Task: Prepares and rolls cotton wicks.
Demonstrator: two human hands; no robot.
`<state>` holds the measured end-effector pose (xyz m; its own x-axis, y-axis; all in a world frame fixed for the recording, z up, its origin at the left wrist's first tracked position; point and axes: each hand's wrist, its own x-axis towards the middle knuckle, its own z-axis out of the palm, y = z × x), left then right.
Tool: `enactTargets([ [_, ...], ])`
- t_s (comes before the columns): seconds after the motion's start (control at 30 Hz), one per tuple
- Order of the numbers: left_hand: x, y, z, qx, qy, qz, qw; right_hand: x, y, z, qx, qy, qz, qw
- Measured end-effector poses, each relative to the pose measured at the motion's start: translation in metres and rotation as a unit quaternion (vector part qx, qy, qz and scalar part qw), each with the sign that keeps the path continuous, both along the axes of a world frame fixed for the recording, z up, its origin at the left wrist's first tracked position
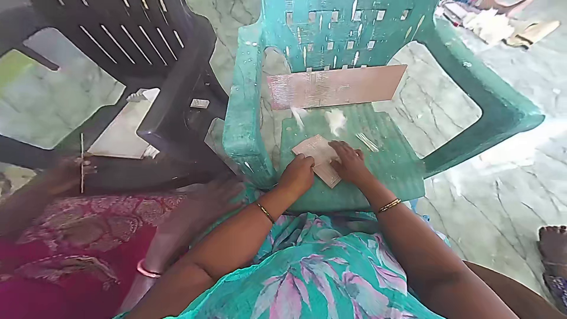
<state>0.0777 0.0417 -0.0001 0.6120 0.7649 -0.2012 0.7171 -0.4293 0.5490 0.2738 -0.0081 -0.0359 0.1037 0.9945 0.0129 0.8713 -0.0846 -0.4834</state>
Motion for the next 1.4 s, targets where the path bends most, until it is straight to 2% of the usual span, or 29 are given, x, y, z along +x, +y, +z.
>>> enactTargets([
  [0.07,0.0,-0.001,0.001,0.0,-0.004,0.0,1.0,-0.002,-0.001,-0.003,-0.052,-0.041,0.064,0.996],
  [0.27,-0.001,0.001,-0.003,-0.025,0.024,-0.027,0.999,0.006,-0.035,0.002,-0.121,-0.083,0.12,0.982],
  [0.5,-0.003,-0.013,0.009,-0.059,0.058,-0.075,0.994,0.018,-0.085,0.022,-0.178,-0.109,0.15,0.966],
  [0.6,-0.007,-0.012,0.008,-0.056,0.042,-0.075,0.995,0.029,-0.09,0.028,-0.155,-0.085,0.137,0.975],
  [0.8,-0.016,0.002,0.008,-0.022,-0.014,-0.034,0.999,0.027,-0.048,0.021,-0.067,-0.106,0.064,0.99],
  [0.9,-0.017,0.008,0.006,-0.015,-0.003,-0.016,1.0,0.013,-0.018,0.008,-0.039,-0.093,0.083,0.991],
  [1.07,-0.016,0.01,0.004,-0.032,0.03,-0.023,0.999,-0.004,0.002,-0.003,-0.064,-0.114,0.131,0.983],
  [1.4,-0.009,-0.012,0.009,-0.116,0.083,-0.111,0.984,0.008,-0.086,0.022,-0.17,-0.131,0.186,0.959],
])
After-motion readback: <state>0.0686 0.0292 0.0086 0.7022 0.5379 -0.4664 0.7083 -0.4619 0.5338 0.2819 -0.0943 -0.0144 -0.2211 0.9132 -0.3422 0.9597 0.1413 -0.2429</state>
